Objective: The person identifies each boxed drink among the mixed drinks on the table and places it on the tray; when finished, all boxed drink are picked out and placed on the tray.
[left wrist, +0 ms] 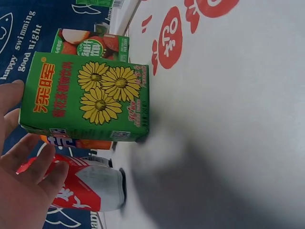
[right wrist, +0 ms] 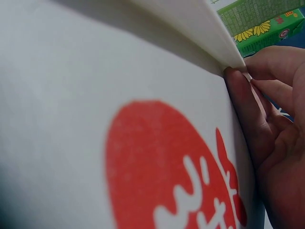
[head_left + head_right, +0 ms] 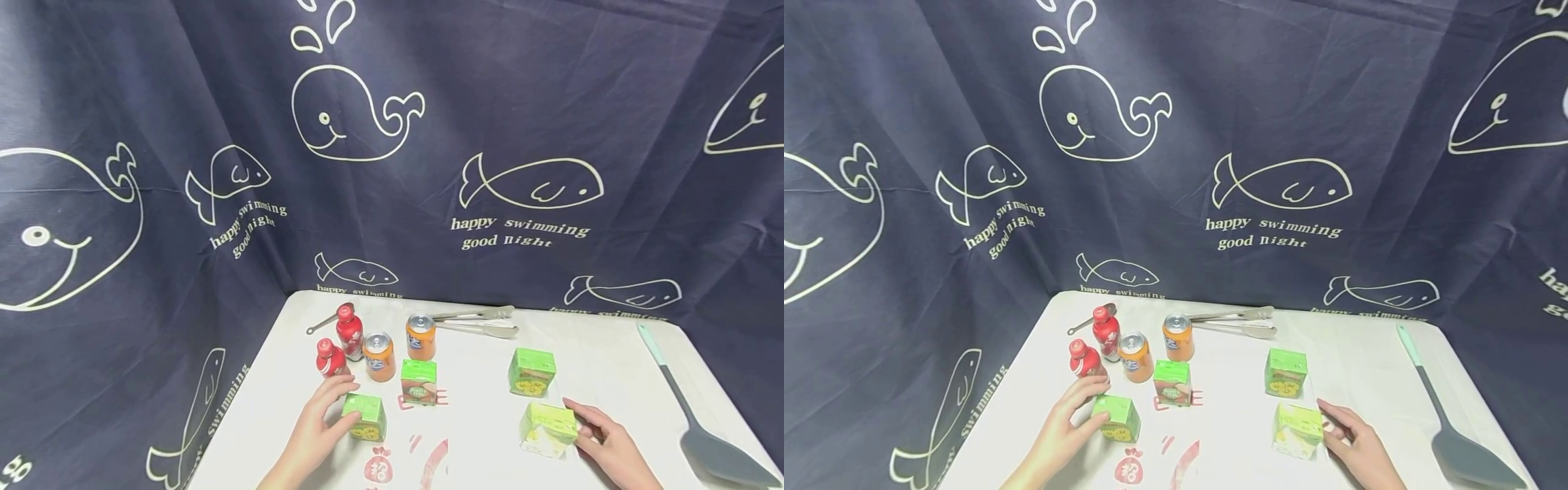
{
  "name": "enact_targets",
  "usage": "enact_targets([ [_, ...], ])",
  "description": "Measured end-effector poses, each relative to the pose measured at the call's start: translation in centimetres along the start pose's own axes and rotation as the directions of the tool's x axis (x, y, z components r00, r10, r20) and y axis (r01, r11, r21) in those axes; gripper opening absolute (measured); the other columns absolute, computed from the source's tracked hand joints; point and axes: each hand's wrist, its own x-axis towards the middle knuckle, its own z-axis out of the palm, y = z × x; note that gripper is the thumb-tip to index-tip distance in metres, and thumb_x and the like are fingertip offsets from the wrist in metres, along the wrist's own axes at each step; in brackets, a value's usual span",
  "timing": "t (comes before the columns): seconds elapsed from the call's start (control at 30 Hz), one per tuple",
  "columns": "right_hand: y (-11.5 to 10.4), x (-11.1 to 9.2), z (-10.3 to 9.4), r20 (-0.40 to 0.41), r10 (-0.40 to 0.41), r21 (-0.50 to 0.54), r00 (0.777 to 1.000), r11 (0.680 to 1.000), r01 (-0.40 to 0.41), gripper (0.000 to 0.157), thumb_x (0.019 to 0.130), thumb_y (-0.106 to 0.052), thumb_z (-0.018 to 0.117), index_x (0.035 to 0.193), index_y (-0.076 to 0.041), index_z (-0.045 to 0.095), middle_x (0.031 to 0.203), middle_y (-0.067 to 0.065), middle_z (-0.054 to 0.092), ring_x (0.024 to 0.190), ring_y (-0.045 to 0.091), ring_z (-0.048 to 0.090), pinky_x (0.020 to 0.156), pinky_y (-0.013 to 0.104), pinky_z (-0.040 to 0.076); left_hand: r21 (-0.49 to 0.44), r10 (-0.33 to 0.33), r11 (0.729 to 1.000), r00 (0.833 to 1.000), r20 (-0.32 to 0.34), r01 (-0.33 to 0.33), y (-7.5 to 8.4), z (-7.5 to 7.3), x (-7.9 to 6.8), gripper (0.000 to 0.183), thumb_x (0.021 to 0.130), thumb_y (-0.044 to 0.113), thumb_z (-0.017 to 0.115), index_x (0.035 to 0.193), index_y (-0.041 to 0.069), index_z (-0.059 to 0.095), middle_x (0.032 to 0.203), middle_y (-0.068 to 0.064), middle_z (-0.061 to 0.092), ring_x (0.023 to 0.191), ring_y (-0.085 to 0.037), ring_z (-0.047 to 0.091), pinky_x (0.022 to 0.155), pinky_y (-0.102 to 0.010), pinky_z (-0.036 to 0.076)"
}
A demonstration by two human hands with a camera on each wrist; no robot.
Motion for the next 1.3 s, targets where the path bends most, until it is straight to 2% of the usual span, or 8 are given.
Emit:
enact_targets([
  [0.17,0.2,0.1,0.1,-0.021,-0.015,-0.019,1.0,1.0,0.015,0.051,0.089,-0.001,0.076,0.139,0.001,0.064,0.122,0.008,0.064,0.092,0.002,0.051,0.078,0.004,0.042,-0.068,-0.059,0.996,0.998,0.032,0.061,-0.4,0.1,-0.4,0.041,0.092,0.025,0.082,0.131,0.03,0.068,0.146,-0.003,0.059,0.14,-0.029,0.051,0.102,-0.052,0.054],
  [0.33,0.1,0.1,0.1,-0.035,-0.03,-0.028,0.999,0.999,0.029,0.051,0.088,-0.001,0.076,0.138,-0.001,0.065,0.112,-0.002,0.061,0.088,0.005,0.05,0.071,0.011,0.042,-0.104,-0.065,0.992,0.997,0.038,0.069,-0.7,0.2,-0.8,0.041,0.093,0.025,0.081,0.131,0.029,0.068,0.146,-0.004,0.058,0.14,-0.032,0.05,0.1,-0.05,0.056],
  [0.43,0.0,0.1,0.1,-0.034,-0.028,-0.027,0.999,0.999,0.028,0.051,0.088,0.0,0.076,0.138,-0.001,0.065,0.111,-0.001,0.061,0.088,0.005,0.05,0.069,0.014,0.041,-0.128,-0.056,0.99,0.998,0.034,0.06,-0.8,0.2,-1.0,0.041,0.093,0.024,0.081,0.132,0.028,0.067,0.146,-0.003,0.058,0.138,-0.032,0.051,0.099,-0.048,0.057],
  [0.57,0.0,0.0,0.0,-0.027,-0.013,-0.025,1.0,1.0,0.013,0.051,0.089,0.0,0.075,0.139,-0.001,0.064,0.115,0.0,0.062,0.088,0.004,0.05,0.069,0.015,0.042,-0.161,-0.047,0.986,0.998,0.032,0.052,-1.0,0.4,-1.3,0.041,0.093,0.021,0.08,0.132,0.018,0.069,0.145,-0.001,0.059,0.136,-0.029,0.054,0.097,-0.046,0.058],
  [0.67,0.0,0.1,0.0,-0.025,-0.011,-0.028,1.0,1.0,0.01,0.051,0.089,0.0,0.074,0.139,-0.001,0.065,0.115,0.0,0.063,0.087,0.004,0.05,0.068,0.015,0.042,-0.183,-0.067,0.98,0.997,0.038,0.073,-1.2,0.5,-1.5,0.042,0.093,0.021,0.08,0.133,0.013,0.068,0.143,0.0,0.06,0.135,-0.025,0.055,0.097,-0.043,0.058],
  [0.9,-0.1,0.0,0.0,-0.017,-0.001,-0.012,1.0,1.0,0.001,0.051,0.089,0.0,0.074,0.139,0.0,0.064,0.116,0.003,0.062,0.089,0.004,0.051,0.07,0.014,0.042,-0.235,-0.169,0.955,0.983,0.075,0.182,-1.2,0.6,-1.5,0.042,0.093,0.023,0.08,0.133,0.016,0.069,0.139,0.003,0.063,0.128,-0.018,0.059,0.096,-0.037,0.059],
  [1.1,-0.2,0.0,-0.1,-0.007,0.023,-0.011,1.0,1.0,-0.023,0.052,0.089,0.0,0.073,0.14,0.0,0.063,0.115,0.005,0.061,0.089,0.004,0.05,0.069,0.016,0.042,-0.259,-0.169,0.948,0.983,0.074,0.182,-1.1,0.7,-1.5,0.04,0.092,0.022,0.08,0.131,0.021,0.069,0.137,-0.001,0.064,0.127,-0.018,0.06,0.094,-0.037,0.06],
  [1.3,-0.3,0.0,-0.1,0.004,0.037,0.002,0.999,0.999,-0.037,0.053,0.089,0.0,0.073,0.141,0.001,0.062,0.114,0.006,0.059,0.087,0.005,0.051,0.068,0.018,0.041,-0.294,-0.155,0.941,0.986,0.065,0.168,-1.3,0.8,-1.5,0.04,0.093,0.02,0.079,0.131,0.014,0.069,0.138,-0.008,0.064,0.128,-0.019,0.059,0.093,-0.039,0.06],
])
